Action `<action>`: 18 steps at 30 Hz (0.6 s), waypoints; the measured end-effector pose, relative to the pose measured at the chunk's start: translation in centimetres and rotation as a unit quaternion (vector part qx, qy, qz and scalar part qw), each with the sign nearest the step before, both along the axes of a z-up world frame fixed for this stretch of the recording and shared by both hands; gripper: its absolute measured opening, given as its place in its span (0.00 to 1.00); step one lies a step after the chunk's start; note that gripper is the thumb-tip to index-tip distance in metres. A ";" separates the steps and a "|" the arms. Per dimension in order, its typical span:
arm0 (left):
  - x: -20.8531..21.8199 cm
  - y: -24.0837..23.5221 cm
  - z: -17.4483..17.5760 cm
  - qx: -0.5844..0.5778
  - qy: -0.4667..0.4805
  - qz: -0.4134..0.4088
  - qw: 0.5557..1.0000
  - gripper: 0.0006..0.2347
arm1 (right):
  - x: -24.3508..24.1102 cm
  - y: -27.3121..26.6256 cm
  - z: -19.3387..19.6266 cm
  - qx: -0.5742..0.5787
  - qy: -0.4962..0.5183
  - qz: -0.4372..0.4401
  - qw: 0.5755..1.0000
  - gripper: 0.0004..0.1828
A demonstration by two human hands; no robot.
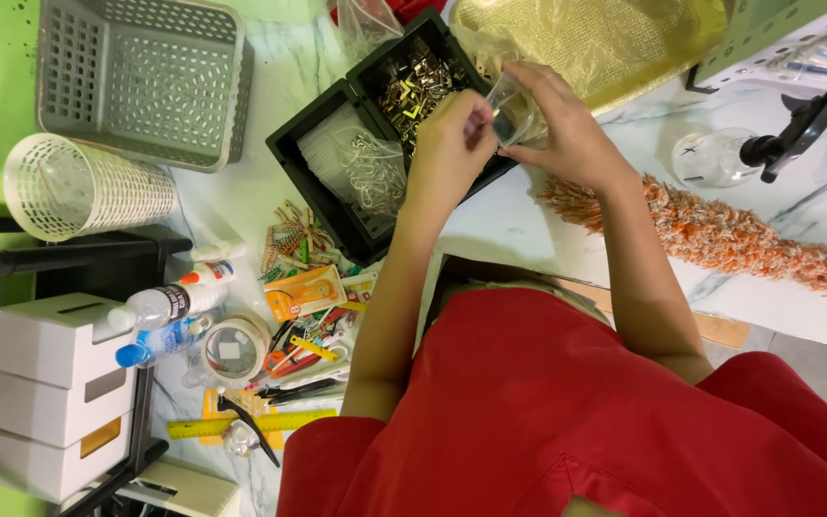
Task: The person is picking up small gold-colored metal rings from a storage box and placing them into a small clear plastic bag.
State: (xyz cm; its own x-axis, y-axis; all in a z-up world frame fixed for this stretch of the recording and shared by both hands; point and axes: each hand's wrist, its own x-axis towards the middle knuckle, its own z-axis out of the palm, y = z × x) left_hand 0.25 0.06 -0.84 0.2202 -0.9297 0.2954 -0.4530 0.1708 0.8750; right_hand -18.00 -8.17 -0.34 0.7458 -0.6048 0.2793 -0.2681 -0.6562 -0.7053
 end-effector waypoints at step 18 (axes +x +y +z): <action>0.6 -1.2 -9.8 0.210 -0.334 -0.011 0.919 0.05 | 0.3 -0.3 0.1 0.020 0.024 -0.012 0.999 0.52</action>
State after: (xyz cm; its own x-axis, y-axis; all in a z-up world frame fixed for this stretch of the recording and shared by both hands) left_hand 0.81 -1.11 -10.62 0.0999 -0.9946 -0.0288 -0.9135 -0.1031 0.3935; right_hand -17.74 -8.47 -0.27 0.7423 -0.6333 0.2187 -0.3176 -0.6199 -0.7175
